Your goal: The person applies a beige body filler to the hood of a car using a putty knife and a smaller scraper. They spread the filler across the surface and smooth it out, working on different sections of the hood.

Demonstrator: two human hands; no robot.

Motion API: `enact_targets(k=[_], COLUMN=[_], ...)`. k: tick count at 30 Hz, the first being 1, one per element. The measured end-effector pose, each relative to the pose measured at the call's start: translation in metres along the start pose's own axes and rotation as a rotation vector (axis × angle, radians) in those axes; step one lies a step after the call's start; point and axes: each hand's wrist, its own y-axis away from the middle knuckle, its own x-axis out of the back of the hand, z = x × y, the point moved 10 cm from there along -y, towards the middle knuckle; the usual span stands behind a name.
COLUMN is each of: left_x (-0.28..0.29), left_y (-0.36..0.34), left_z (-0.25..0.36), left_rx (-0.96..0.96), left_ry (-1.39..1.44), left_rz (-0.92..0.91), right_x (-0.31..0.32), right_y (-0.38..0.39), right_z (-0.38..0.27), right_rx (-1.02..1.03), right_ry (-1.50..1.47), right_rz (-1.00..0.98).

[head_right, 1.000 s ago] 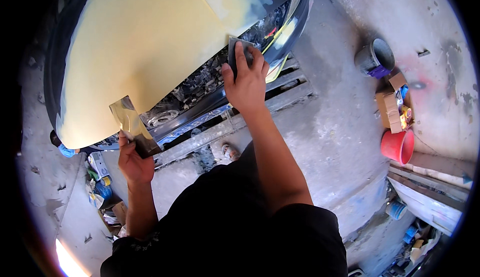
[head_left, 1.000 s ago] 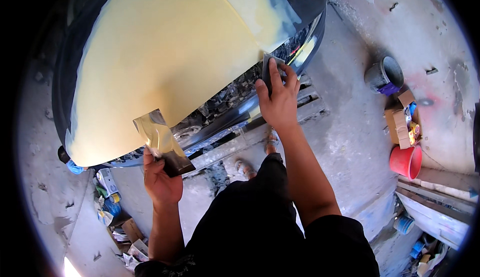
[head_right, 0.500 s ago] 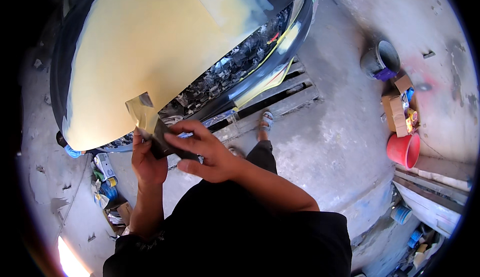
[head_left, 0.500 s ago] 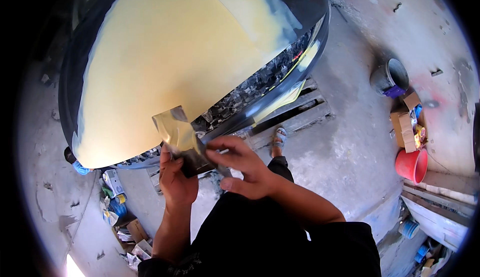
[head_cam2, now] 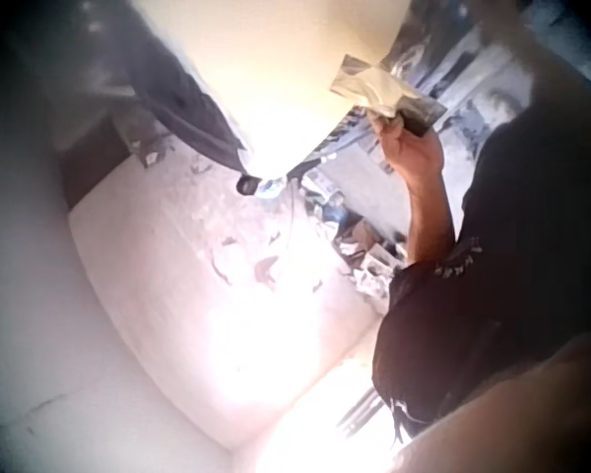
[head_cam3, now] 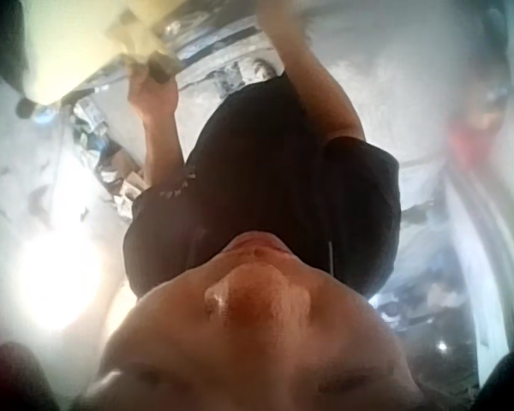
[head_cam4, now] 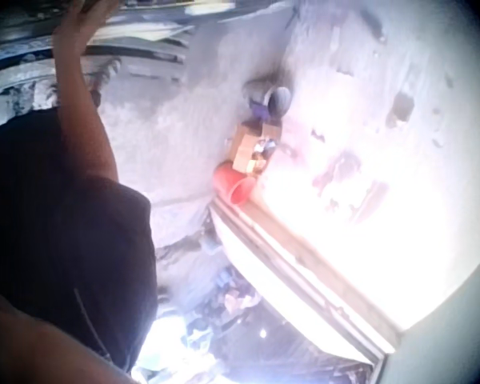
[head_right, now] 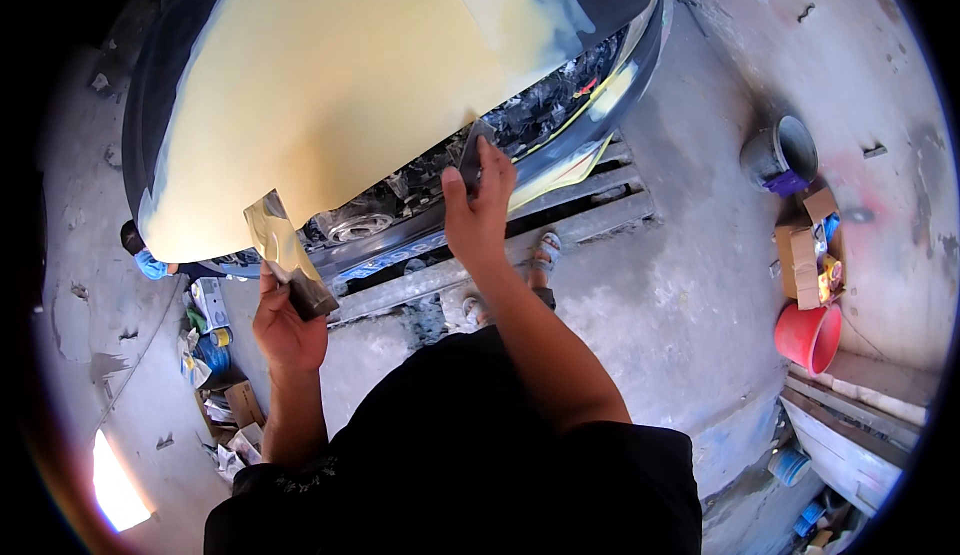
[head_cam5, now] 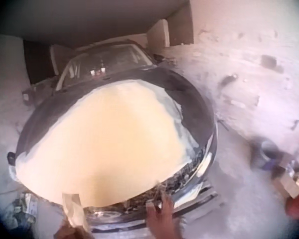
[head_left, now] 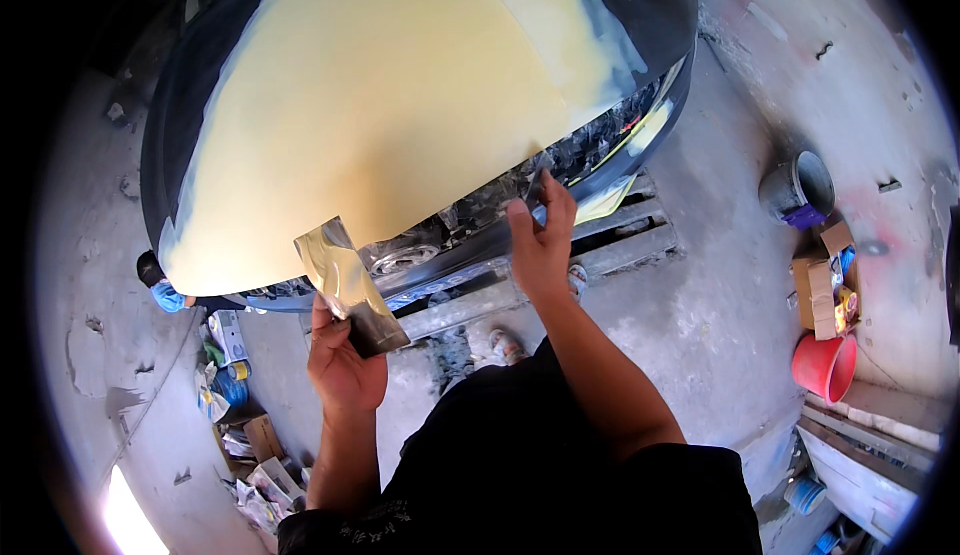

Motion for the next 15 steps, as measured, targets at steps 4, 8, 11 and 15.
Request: enact_targets(k=[4, 8, 11, 15], left_x=[0.013, 0.012, 0.012, -0.011], left_y=[0.011, 0.015, 0.020, 0.017], left_z=[0.011, 0.015, 0.010, -0.008], left_rx=[-0.038, -0.045, -0.029, -0.011], left_ry=[-0.004, -0.035, -0.009, -0.011], left_rz=[0.069, 0.065, 0.066, 0.049], right_x=[-0.051, -0.075, -0.058, -0.042], right_y=[0.044, 0.090, 0.086, 0.093], right_z=[-0.028, -0.031, -0.068, -0.145], right_rx=[0.142, 0.045, -0.155, 0.162], right_ry=[0.266, 0.182, -0.088, -0.367], right_rz=[-0.080, -0.428, -0.579, -0.933])
